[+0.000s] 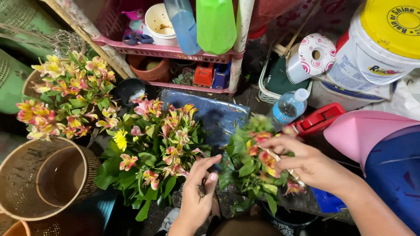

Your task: The person trims the stems of colorful flowers using shears and arranges them into a small woven basket. They repeatedly cut stems and place the flowers into the basket, adjusting the arrangement as they work.

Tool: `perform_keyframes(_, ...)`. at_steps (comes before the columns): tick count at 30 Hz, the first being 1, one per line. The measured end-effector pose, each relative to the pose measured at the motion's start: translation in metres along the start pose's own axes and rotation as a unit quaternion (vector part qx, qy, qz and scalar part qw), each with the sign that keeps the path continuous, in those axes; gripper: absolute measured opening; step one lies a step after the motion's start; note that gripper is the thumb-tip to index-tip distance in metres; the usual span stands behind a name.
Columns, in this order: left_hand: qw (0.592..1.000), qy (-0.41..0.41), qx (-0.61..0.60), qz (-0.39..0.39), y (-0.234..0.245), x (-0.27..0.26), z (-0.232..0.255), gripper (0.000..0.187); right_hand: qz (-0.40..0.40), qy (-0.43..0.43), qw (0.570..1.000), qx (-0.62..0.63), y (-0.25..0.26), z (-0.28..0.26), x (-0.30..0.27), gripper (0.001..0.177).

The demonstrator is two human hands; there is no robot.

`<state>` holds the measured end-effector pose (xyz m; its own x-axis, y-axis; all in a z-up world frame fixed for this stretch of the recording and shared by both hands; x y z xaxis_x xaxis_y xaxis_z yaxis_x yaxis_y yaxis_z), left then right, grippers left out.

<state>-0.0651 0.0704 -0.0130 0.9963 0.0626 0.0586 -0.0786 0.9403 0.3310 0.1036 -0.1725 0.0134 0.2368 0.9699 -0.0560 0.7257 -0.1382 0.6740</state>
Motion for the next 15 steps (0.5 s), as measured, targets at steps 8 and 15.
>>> perform_keyframes(8,1.0,-0.027,0.005,-0.014,-0.005,0.004,0.004,0.044,0.223,-0.134,0.915,0.309,0.004,-0.01,-0.014,0.07)
perform_keyframes(15,0.999,-0.046,0.022,0.005,-0.004,0.002,0.007,0.039,0.18,-0.048,0.969,0.165,-0.007,-0.044,-0.011,0.069)
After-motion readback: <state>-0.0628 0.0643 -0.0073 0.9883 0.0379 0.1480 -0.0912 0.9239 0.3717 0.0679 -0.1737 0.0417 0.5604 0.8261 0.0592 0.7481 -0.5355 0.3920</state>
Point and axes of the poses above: each hand's wrist, its own x-axis towards the middle knuckle, its own y-axis out of the back of the hand, z = x × y, the point moved 2 cm from there along x, towards the middle knuckle, and after that the axes turned 14 degrees about -z, right-handed, at the moved point
